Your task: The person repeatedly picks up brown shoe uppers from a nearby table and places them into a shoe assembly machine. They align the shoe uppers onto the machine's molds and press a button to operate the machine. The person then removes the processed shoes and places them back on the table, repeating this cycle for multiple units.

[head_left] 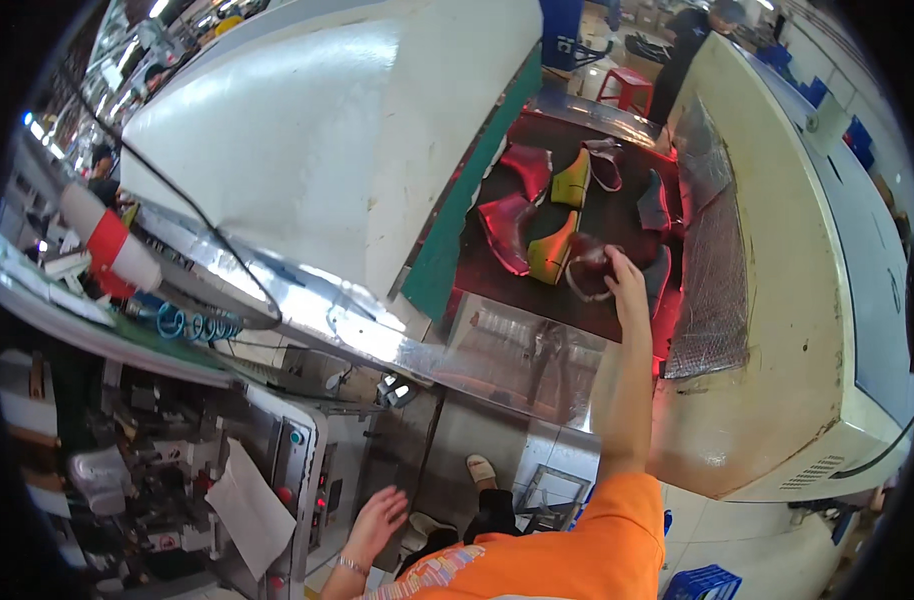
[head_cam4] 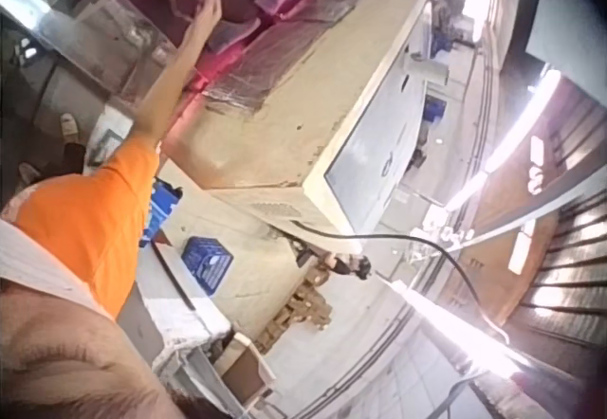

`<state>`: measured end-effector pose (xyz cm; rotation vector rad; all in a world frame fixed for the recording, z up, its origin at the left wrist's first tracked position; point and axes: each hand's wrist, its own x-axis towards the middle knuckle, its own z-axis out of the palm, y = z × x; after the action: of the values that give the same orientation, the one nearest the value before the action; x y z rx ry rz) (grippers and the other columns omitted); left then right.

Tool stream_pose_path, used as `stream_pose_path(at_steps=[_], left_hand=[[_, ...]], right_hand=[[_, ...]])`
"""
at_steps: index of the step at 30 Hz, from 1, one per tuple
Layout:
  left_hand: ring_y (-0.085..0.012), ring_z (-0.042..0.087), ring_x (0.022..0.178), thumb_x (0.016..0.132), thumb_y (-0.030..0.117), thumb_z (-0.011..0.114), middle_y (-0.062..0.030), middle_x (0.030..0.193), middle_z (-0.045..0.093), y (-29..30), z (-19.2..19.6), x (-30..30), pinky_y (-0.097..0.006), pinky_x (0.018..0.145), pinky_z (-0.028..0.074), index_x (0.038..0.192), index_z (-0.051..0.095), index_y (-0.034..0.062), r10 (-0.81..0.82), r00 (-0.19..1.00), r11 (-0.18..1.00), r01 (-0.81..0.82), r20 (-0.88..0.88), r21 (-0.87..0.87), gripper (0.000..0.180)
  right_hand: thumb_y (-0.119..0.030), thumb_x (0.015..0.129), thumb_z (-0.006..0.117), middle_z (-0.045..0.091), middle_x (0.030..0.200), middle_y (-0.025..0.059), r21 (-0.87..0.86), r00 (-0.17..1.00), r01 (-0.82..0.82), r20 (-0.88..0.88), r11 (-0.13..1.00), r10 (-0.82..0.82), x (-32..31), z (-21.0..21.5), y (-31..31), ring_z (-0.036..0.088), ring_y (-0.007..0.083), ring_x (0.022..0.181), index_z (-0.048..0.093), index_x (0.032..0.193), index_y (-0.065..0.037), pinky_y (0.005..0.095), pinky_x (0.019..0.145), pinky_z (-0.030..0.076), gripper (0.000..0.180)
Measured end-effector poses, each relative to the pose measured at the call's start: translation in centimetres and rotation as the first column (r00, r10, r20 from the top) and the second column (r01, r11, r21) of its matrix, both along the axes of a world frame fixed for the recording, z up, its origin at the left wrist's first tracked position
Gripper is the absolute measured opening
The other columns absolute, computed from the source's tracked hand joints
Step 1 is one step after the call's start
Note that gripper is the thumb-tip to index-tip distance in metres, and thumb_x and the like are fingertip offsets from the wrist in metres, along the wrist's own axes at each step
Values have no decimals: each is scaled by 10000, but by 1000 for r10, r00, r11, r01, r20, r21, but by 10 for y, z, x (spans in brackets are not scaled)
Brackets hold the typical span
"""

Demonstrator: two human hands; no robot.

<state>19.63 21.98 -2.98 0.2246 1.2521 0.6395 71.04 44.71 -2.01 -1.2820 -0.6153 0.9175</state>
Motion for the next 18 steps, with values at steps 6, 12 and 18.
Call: stream_pose_path(at_steps=[6,12,18], left_hand=[[-230,378,1172,818,265,576,-89,1283,371,49,81,90,-427,965,325,1304,262,120,-92,788,873,-229,608,430,597],[-228,423,1114,826,289,551,-53,1215,425,36,110,41,-416,937,342,1243,333,90,351,822,570,-567,448,594,511],[-171,465,1020,779,93,590,-47,1116,485,-12,144,-56,-332,897,371,1131,435,12,698,716,225,-242,18,944,394]], right_hand=[[-394,747,619,525,1106,133,146,463,-886,319,439,827,-135,135,-153,484,252,1032,526,1131,34,344,899,330,582],[-261,739,672,549,950,127,180,0,-983,172,-31,985,-253,125,-163,509,225,921,606,935,41,326,818,374,366],[-318,822,566,520,1086,90,376,299,-896,114,237,947,-404,158,-128,497,182,990,494,1102,-17,314,882,367,418]])
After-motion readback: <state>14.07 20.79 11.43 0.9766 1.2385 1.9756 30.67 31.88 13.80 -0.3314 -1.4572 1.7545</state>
